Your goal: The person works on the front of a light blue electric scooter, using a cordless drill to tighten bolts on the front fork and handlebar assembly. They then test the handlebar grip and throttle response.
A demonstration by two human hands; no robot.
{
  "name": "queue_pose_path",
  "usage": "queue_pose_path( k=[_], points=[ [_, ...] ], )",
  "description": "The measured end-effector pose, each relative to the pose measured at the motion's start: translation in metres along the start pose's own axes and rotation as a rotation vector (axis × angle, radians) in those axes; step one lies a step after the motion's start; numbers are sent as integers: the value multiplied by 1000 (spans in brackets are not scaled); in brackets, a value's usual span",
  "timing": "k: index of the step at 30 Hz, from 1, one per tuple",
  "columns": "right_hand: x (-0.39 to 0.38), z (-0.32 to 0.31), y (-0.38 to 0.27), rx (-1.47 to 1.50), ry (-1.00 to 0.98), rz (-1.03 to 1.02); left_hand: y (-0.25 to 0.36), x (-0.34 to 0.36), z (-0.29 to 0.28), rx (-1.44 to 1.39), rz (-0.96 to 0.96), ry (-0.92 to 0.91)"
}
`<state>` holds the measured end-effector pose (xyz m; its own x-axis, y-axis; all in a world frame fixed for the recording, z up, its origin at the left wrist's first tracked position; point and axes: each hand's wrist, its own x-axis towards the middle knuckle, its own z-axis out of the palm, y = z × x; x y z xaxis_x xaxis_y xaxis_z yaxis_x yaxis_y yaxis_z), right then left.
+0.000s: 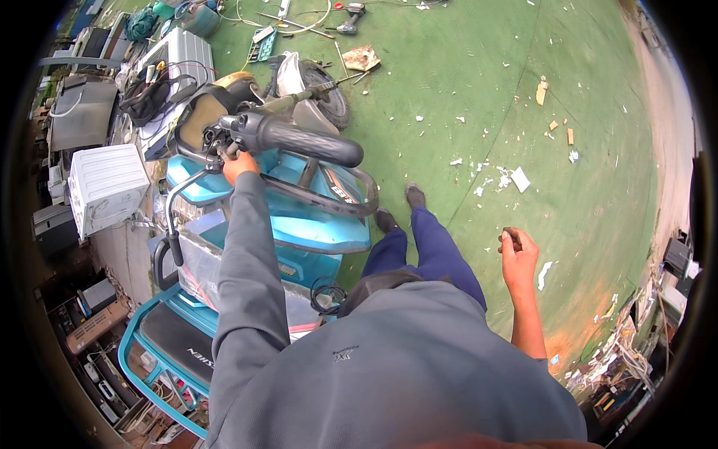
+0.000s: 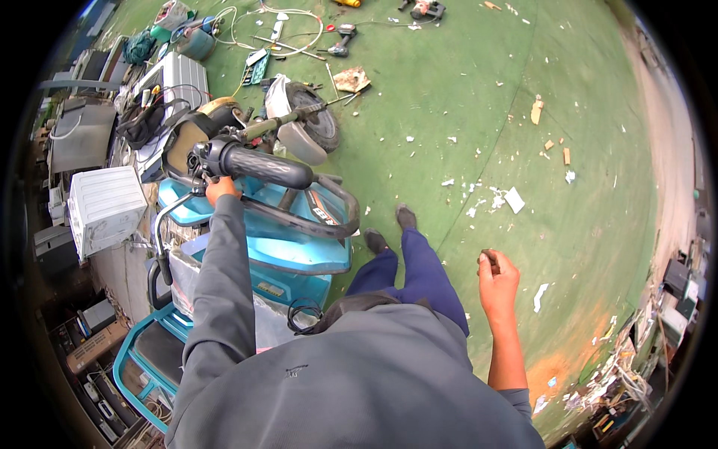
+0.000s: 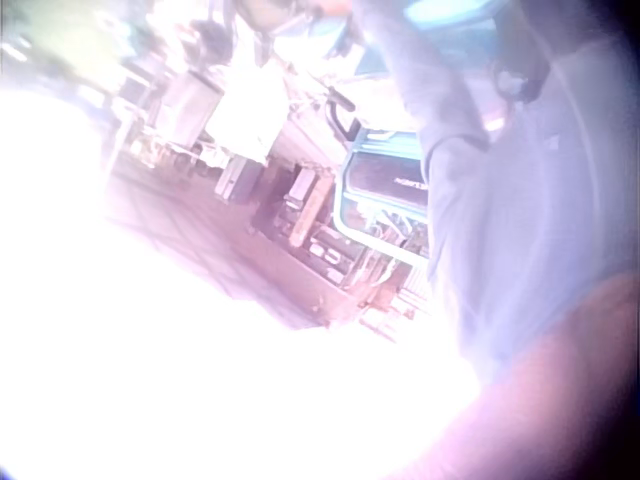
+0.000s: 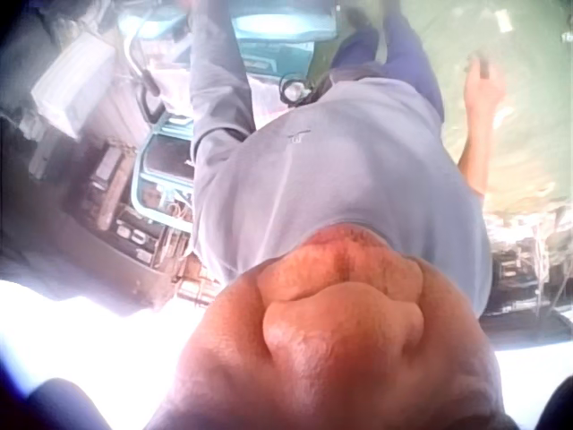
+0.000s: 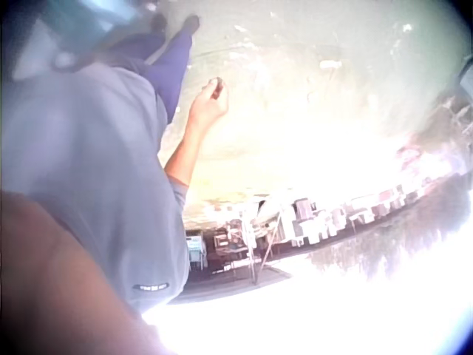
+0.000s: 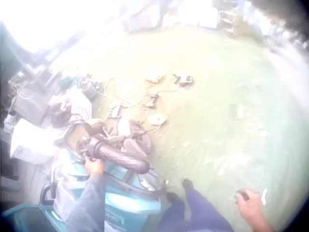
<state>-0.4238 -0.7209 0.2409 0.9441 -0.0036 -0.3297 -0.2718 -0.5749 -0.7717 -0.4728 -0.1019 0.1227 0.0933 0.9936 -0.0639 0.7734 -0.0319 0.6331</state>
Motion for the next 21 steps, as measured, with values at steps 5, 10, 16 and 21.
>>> queue_pose_path(
  k=[5, 10, 16, 21],
  points=[
    [3, 8, -17, -4, -41, -26, -22, 26, -2, 70, -82, 38],
    [0, 7, -19, -4, -36, -38, -36, 31, 2, 93, 43, 64],
    [-5, 3, -15, -8, -31, -35, -8, 0, -9, 83, 10, 47],
    [-8, 1, -10, -49, -41, -37, 0, -9, -16, 21, -61, 12]
  ],
)
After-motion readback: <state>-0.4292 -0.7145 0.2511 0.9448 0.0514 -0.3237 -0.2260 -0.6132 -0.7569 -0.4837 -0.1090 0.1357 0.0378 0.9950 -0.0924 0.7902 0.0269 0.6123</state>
